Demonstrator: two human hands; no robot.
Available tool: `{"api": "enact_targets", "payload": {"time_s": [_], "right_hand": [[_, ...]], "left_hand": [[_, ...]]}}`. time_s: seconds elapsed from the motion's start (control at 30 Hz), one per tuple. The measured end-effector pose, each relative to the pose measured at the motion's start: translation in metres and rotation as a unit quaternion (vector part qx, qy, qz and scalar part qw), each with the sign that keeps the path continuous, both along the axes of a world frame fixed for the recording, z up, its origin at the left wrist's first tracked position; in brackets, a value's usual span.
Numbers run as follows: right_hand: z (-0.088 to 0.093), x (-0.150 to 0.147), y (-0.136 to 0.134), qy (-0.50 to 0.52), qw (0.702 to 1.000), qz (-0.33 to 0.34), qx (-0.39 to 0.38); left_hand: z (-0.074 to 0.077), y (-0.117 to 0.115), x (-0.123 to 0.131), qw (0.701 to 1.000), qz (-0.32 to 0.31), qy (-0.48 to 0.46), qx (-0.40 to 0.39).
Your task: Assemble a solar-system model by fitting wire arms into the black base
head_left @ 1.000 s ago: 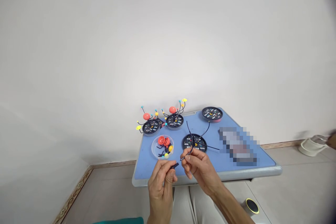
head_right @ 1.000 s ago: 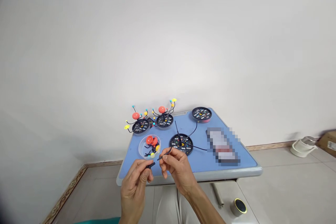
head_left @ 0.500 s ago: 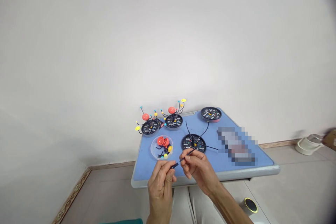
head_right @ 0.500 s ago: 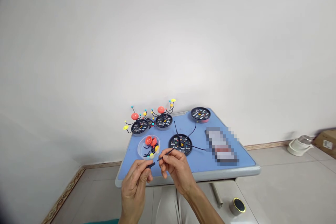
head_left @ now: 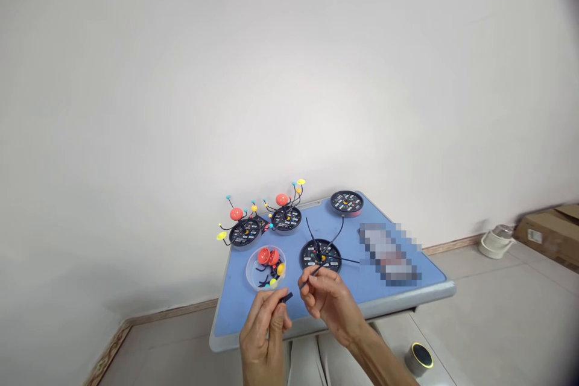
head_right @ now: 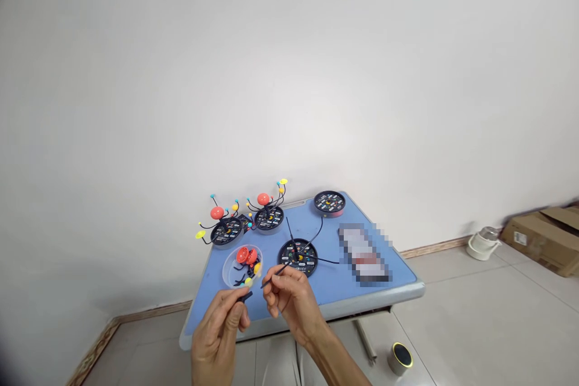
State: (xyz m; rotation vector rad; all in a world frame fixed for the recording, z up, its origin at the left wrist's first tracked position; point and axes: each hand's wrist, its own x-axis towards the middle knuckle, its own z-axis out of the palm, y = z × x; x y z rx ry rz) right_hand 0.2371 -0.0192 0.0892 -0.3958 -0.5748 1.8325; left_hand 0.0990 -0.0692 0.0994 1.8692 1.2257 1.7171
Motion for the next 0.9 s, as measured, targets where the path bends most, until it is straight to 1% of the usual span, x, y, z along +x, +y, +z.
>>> {"api": "enact_targets", "payload": {"time_s": [0.17,0.27,0.5,0.73,0.9], "right_hand": [[0.003,0.003,0.001,0.033,0.998,0.012,-0.047],[0.002,0.005,0.001,0.053,0.996,0.019,-0.062],[-0.002,0.006,0.001,0.080,0.995,0.008,-0.058],[-0.005,0.007,0.003,0.099,0.993,0.014,-0.067],[-0.005,0.008,0.003,0.089,0.994,0.012,-0.065]], "left_hand": [[0.004,0.002,0.001,0.999,0.001,-0.028,-0.030],[0.006,0.003,0.004,0.998,0.001,-0.039,-0.054],[0.006,0.003,0.012,0.997,-0.010,-0.045,-0.056],[0.011,0.005,0.018,0.993,-0.024,-0.086,-0.081],[0.011,0.005,0.020,0.996,-0.017,-0.052,-0.070]]}}
